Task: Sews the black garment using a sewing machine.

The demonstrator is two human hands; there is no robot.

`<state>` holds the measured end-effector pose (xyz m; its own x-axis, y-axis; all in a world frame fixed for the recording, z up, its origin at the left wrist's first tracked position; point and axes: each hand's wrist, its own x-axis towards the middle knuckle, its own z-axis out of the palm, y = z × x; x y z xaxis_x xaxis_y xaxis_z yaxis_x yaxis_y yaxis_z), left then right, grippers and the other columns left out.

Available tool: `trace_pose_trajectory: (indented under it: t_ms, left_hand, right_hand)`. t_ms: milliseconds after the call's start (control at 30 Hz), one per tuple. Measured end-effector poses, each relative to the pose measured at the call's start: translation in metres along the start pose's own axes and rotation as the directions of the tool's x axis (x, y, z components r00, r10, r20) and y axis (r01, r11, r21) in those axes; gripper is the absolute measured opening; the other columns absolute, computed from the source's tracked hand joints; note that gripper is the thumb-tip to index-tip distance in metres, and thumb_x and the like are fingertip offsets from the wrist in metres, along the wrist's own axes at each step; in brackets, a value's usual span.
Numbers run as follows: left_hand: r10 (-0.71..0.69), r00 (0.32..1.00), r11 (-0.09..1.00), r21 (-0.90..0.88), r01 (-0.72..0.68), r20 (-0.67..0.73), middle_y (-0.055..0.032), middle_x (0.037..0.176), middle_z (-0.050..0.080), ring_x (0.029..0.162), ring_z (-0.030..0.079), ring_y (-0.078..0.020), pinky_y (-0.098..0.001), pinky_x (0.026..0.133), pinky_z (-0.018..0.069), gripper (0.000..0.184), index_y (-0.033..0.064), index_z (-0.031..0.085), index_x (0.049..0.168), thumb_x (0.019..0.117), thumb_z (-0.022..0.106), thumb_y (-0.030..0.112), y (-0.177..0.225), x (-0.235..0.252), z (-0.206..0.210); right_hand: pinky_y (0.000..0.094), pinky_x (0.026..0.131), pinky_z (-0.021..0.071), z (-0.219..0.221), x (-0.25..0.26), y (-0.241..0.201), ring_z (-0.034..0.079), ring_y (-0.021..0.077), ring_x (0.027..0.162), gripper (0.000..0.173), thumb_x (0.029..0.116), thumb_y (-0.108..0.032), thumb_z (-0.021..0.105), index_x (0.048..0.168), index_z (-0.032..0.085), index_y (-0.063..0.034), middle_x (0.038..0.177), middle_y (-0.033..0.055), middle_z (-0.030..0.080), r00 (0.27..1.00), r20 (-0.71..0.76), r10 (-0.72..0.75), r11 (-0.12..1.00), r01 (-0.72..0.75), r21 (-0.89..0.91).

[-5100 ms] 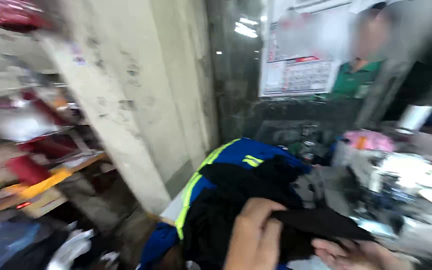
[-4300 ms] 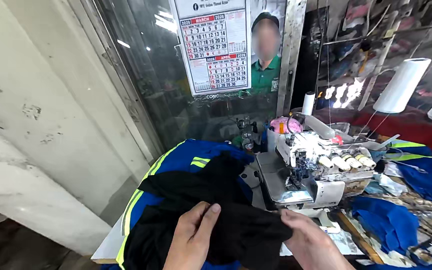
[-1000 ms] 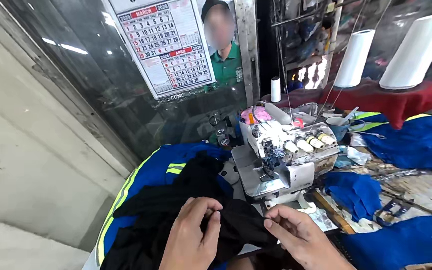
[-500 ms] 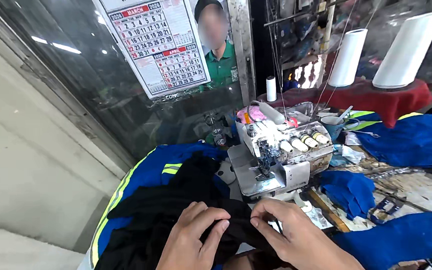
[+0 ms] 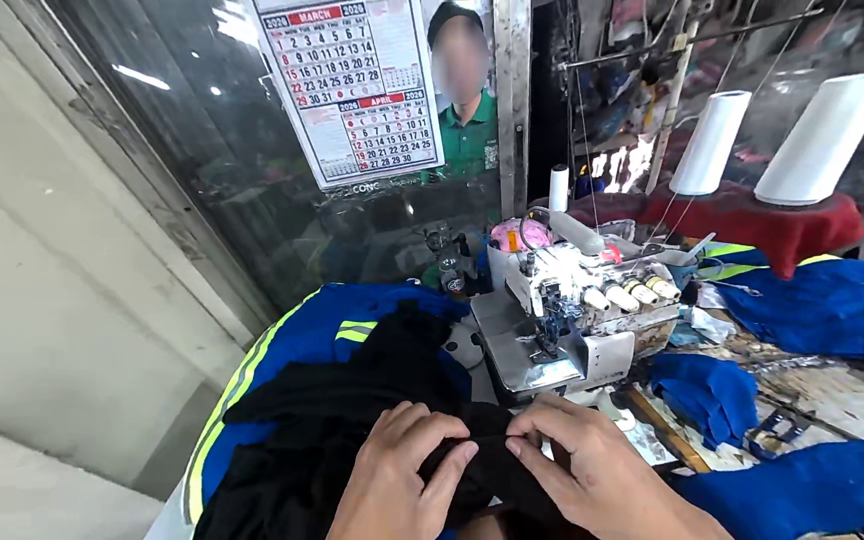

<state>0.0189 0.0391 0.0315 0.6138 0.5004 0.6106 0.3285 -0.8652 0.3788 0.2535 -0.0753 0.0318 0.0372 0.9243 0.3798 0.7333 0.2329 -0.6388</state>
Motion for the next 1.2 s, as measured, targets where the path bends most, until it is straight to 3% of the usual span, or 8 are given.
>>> trace_pose_trajectory:
  t_ms: [233, 333, 467, 600, 733, 833, 933, 1200]
  left_hand:
    - [-0.184, 0.978, 0.962, -0.185, 0.2, 0.099, 0.0051, 0.103, 0.071, 0.1, 0.066, -0.0069, -0.0301, 0.089, 0.0551, 0.032, 0.0176, 0.073, 0.107, 0.1063, 0.052, 0.042, 0.008, -0.001, -0.015]
    - [-0.274, 0.947, 0.938, -0.173, 0.302, 0.166, -0.0014, 0.098, 0.07, 0.086, 0.066, -0.0087, -0.03, 0.077, 0.0567, 0.033, 0.0107, 0.068, 0.113, 0.1082, 0.05, 0.038, 0.011, 0.009, -0.02]
    - [-0.292, 0.89, 0.942, -0.055, 0.331, 0.351, -0.0031, 0.1, 0.072, 0.086, 0.068, -0.0122, -0.0352, 0.08, 0.0585, 0.022, 0.011, 0.071, 0.112, 0.1026, 0.061, 0.028, -0.047, 0.059, -0.094]
    - [-0.259, 0.927, 0.95, 0.242, 0.196, 0.269, -0.0035, 0.087, 0.071, 0.078, 0.067, -0.0171, -0.0442, 0.071, 0.0559, 0.01, 0.0111, 0.074, 0.105, 0.0996, 0.066, 0.014, -0.055, 0.165, -0.171]
    - [-0.154, 0.955, 0.951, 0.3, 0.074, 0.253, -0.0042, 0.092, 0.071, 0.083, 0.068, -0.0216, -0.0528, 0.074, 0.0561, 0.012, 0.0143, 0.073, 0.105, 0.1025, 0.064, 0.022, -0.027, 0.208, -0.103]
    - [-0.165, 0.908, 0.983, -0.014, 0.185, 0.386, -0.0043, 0.093, 0.072, 0.084, 0.068, -0.0179, -0.0435, 0.078, 0.0574, 0.012, 0.0103, 0.073, 0.104, 0.0982, 0.069, 0.02, 0.001, 0.176, -0.014]
    - [0.003, 0.89, 0.948, -0.285, 0.142, 0.455, 0.0047, 0.096, 0.074, 0.089, 0.07, -0.0096, -0.0318, 0.082, 0.0598, 0.02, 0.0177, 0.077, 0.102, 0.0996, 0.066, 0.035, -0.035, 0.146, 0.044]
    - [0.05, 0.925, 0.954, -0.291, 0.067, 0.375, 0.007, 0.102, 0.072, 0.099, 0.068, -0.0087, -0.0302, 0.088, 0.0583, 0.022, 0.0224, 0.077, 0.105, 0.1021, 0.062, 0.038, -0.029, 0.131, 0.046]
  right_hand:
    - [0.0308, 0.067, 0.0576, 0.011, 0.006, 0.005, 0.065, 0.0069, 0.078, 0.022, 0.1042, -0.034, 0.056, 0.105, 0.07, -0.0175, 0.092, -0.0035, 0.068, 0.987, -0.106, -0.122, 0.992, 0.122, 0.001]
    - [0.037, 0.064, 0.0572, 0.025, 0.027, -0.007, 0.065, 0.0127, 0.071, 0.021, 0.1036, -0.029, 0.055, 0.109, 0.066, -0.0127, 0.081, 0.0007, 0.067, 0.999, -0.036, -0.028, 0.987, 0.033, 0.155]
    - [0.0378, 0.069, 0.0571, 0.037, 0.09, -0.056, 0.066, 0.0156, 0.073, 0.022, 0.103, -0.026, 0.055, 0.111, 0.067, -0.0086, 0.085, 0.0048, 0.067, 1.0, -0.014, -0.025, 0.917, 0.029, 0.398]
    - [0.0397, 0.063, 0.0601, 0.04, 0.167, -0.085, 0.069, 0.0196, 0.068, 0.025, 0.106, -0.025, 0.054, 0.118, 0.067, -0.0072, 0.085, 0.0103, 0.07, 0.991, -0.032, 0.132, 0.84, -0.095, 0.533]
    - [0.0379, 0.054, 0.0624, 0.027, 0.149, -0.052, 0.07, 0.0177, 0.06, 0.022, 0.1059, -0.028, 0.055, 0.12, 0.064, -0.0134, 0.083, 0.0077, 0.07, 0.951, -0.143, 0.273, 0.811, -0.148, 0.566]
    - [0.0336, 0.049, 0.0585, 0.024, 0.07, 0.009, 0.064, 0.012, 0.055, 0.018, 0.1025, -0.024, 0.058, 0.112, 0.066, -0.0101, 0.077, 0.0015, 0.067, 0.914, -0.294, 0.278, 0.87, -0.111, 0.48]
    - [0.0316, 0.041, 0.0555, 0.021, 0.014, 0.049, 0.062, 0.011, 0.048, 0.016, 0.1036, -0.024, 0.059, 0.11, 0.066, -0.0108, 0.069, -0.0009, 0.065, 0.883, -0.316, 0.347, 0.876, -0.185, 0.445]
    - [0.0323, 0.042, 0.0568, 0.009, 0.011, 0.055, 0.063, 0.0136, 0.049, 0.023, 0.1052, -0.031, 0.057, 0.118, 0.067, -0.016, 0.074, 0.0003, 0.067, 0.923, -0.159, 0.351, 0.829, -0.227, 0.511]
